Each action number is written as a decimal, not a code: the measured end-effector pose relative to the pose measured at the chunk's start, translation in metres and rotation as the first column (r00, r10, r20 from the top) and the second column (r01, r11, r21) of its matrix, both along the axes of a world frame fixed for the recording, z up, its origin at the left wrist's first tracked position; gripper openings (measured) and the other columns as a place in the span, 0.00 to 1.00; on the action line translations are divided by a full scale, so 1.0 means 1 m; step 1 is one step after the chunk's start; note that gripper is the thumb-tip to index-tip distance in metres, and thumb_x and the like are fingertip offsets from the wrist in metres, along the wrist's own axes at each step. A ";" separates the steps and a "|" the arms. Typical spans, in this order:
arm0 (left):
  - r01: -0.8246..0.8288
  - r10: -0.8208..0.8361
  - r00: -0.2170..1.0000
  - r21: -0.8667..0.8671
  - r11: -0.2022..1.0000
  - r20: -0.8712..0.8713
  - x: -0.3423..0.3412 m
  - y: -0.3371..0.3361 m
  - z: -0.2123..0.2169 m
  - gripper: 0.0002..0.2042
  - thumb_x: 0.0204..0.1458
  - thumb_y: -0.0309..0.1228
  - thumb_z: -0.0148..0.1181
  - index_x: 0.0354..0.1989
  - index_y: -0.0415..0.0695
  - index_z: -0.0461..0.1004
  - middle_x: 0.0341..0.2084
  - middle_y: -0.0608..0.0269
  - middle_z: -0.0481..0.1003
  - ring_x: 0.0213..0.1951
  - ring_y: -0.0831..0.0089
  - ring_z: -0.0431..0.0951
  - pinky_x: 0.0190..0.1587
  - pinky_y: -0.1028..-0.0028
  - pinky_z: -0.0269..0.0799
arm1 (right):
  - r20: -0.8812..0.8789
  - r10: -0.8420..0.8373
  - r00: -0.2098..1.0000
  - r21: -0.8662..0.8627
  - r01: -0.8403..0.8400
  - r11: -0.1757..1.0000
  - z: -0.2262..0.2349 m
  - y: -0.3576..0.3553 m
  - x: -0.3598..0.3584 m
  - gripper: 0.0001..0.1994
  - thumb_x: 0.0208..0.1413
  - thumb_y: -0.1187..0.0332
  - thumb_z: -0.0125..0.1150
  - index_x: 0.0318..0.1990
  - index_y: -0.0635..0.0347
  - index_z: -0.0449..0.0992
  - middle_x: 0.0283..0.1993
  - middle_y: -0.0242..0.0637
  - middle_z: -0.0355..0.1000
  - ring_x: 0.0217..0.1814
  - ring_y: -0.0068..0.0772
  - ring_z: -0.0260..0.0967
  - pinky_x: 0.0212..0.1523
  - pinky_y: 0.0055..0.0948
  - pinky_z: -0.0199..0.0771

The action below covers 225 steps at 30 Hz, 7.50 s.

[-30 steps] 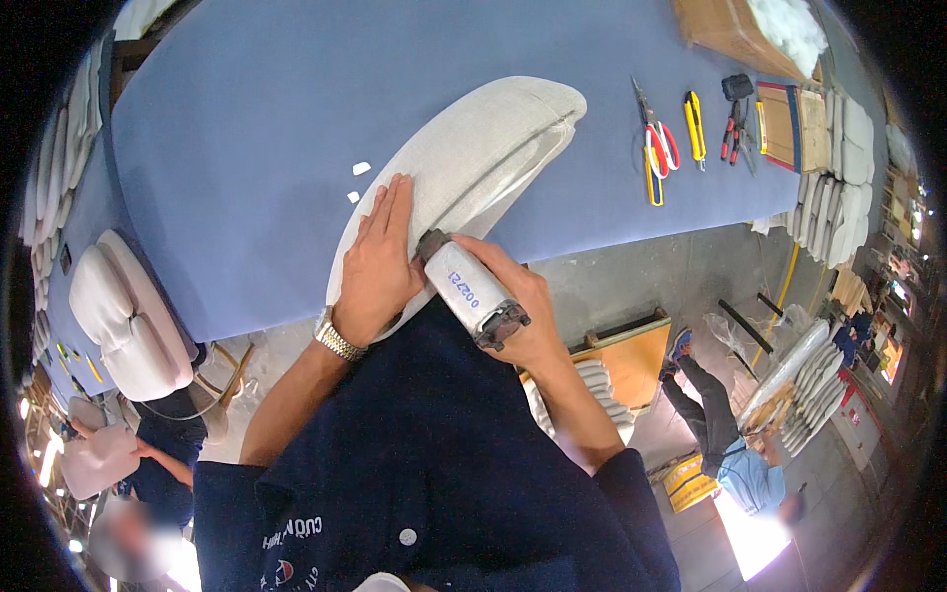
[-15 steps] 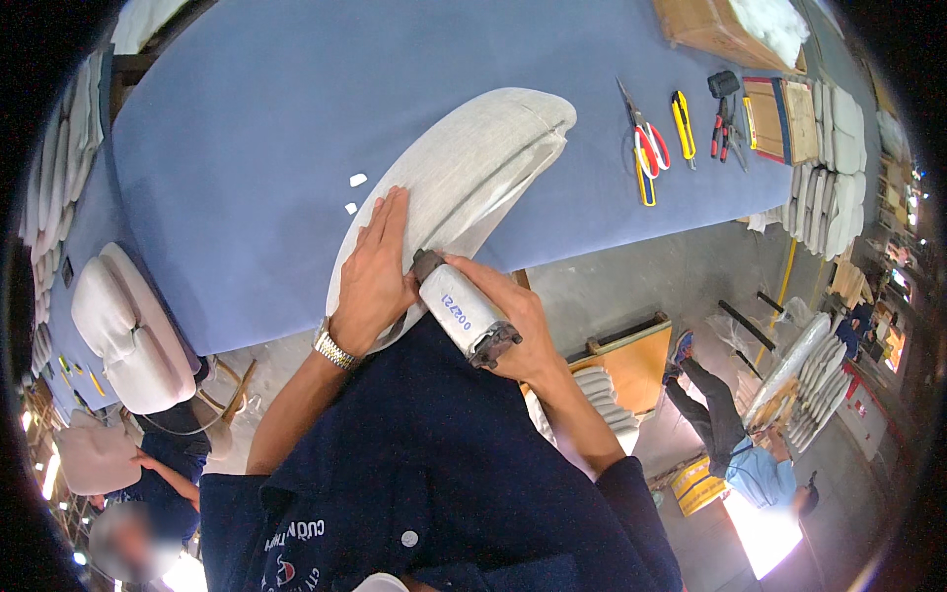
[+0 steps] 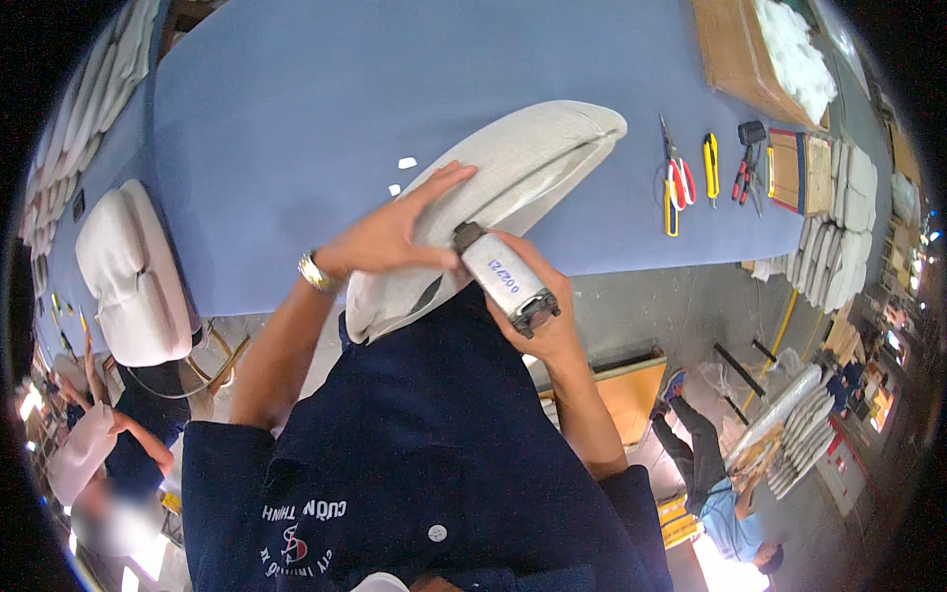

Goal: The person wraps a white fabric cover around a cushion, trims excess fabric with scissors, and secures the cover using a staple gun. The person repeats this process for multiple cushions, stacking the finished items on the table.

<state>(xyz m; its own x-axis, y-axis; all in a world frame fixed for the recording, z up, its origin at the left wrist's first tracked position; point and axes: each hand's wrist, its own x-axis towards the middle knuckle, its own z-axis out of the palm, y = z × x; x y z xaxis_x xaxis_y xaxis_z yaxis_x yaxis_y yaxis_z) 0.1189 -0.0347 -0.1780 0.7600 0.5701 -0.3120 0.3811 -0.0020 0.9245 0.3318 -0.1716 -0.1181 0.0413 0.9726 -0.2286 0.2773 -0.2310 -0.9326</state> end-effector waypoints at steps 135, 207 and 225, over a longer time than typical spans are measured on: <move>0.184 0.045 0.930 0.567 0.803 -0.365 0.116 -0.061 0.049 0.25 0.53 0.53 0.66 0.54 0.49 0.80 0.35 0.47 0.84 0.40 0.46 0.85 0.45 0.48 0.78 | -0.781 -0.474 0.406 -0.279 0.453 0.847 -0.090 -0.045 0.169 0.32 0.67 0.36 0.52 0.57 0.58 0.77 0.51 0.33 0.78 0.46 0.28 0.77 0.48 0.31 0.80; 0.177 0.330 0.590 0.518 0.837 -0.737 0.239 -0.115 0.111 0.26 0.46 0.46 0.75 0.55 0.53 0.82 0.29 0.52 0.83 0.35 0.50 0.84 0.39 0.56 0.77 | -0.154 -0.831 0.534 0.339 0.819 0.463 -0.117 -0.033 0.584 0.08 0.64 0.70 0.66 0.48 0.62 0.80 0.37 0.32 0.78 0.40 0.22 0.75 0.43 0.25 0.76; -0.124 0.514 0.573 0.552 0.824 -0.638 0.251 -0.173 0.121 0.25 0.46 0.41 0.75 0.55 0.55 0.82 0.35 0.58 0.85 0.36 0.55 0.84 0.39 0.59 0.77 | -0.195 0.356 0.914 0.068 -0.350 0.934 -0.050 0.033 0.349 0.10 0.61 0.72 0.68 0.48 0.62 0.80 0.34 0.29 0.79 0.34 0.17 0.72 0.37 0.22 0.72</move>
<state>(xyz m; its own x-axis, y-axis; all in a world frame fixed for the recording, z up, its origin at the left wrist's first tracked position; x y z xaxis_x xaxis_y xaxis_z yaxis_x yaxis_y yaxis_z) 0.3699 -0.2074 -0.0569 0.1119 0.9346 -0.3376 0.9676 -0.0251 0.2513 0.6812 -0.1389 -0.1679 -0.3497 0.9221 -0.1660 0.1418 -0.1231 -0.9822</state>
